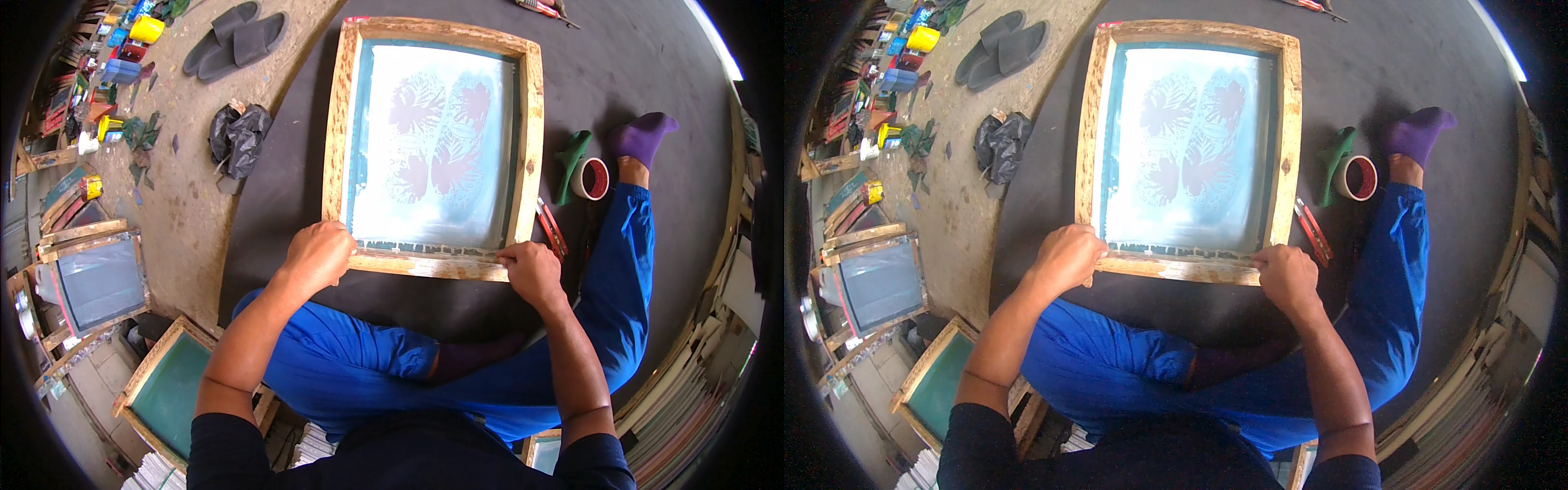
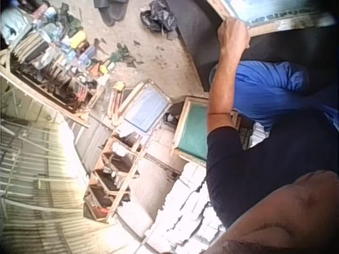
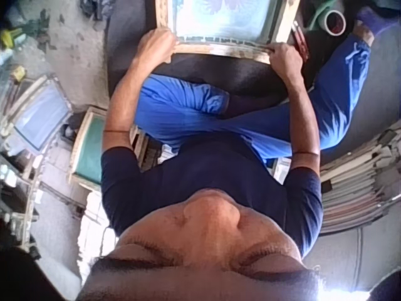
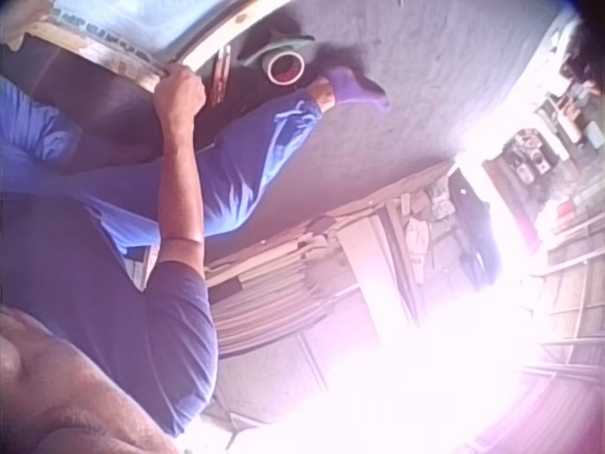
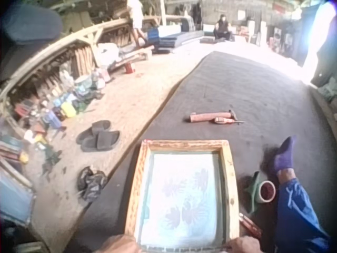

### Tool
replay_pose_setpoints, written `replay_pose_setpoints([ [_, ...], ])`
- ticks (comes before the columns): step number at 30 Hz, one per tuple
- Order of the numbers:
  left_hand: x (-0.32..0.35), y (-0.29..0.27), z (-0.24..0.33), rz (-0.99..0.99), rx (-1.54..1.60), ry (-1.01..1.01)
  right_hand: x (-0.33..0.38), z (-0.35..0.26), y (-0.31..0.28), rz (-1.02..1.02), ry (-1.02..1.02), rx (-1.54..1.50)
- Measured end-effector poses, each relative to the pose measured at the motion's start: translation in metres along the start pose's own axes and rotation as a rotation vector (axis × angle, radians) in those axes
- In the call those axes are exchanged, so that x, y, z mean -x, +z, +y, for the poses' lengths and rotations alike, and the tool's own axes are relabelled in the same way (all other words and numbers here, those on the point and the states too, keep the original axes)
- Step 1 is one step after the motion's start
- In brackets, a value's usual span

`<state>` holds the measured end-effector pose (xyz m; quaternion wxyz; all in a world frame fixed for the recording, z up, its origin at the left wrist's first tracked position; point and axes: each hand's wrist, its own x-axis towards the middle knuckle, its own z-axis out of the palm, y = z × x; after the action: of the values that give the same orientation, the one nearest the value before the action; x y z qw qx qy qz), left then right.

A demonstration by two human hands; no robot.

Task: The person sits on the floor and applies tape along the edges of a wooden screen-printing frame. They smooth the tape with their fingers and use a utility knife to trim excess tape. The frame is rotated as needed to reach each side.

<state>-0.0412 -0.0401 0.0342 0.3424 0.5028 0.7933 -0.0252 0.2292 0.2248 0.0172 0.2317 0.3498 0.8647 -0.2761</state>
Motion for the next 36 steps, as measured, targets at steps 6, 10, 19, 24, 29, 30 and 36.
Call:
replay_pose_setpoints([
  [6,-0.004,-0.006,0.003,-0.116,0.003,-0.056,0.0,-0.003,-0.003,-0.02,0.001,0.02],
  [10,-0.006,-0.011,0.004,-0.175,0.013,-0.091,0.0,-0.002,-0.003,-0.034,0.004,0.026],
  [19,-0.01,-0.011,0.006,-0.239,0.005,-0.121,-0.003,-0.001,-0.007,-0.083,0.017,0.011],
  [24,-0.011,-0.017,0.009,-0.252,0.007,-0.127,-0.003,-0.003,-0.011,-0.107,0.04,0.014],
  [29,-0.01,-0.018,0.012,-0.244,0.012,-0.127,-0.004,-0.003,-0.008,-0.129,0.065,0.042],
  [30,-0.011,-0.019,0.012,-0.248,0.008,-0.123,-0.003,-0.003,-0.009,-0.124,0.06,0.045],
  [36,-0.013,-0.018,0.013,-0.265,0.035,-0.142,-0.004,-0.002,-0.006,-0.117,0.047,0.058],
])
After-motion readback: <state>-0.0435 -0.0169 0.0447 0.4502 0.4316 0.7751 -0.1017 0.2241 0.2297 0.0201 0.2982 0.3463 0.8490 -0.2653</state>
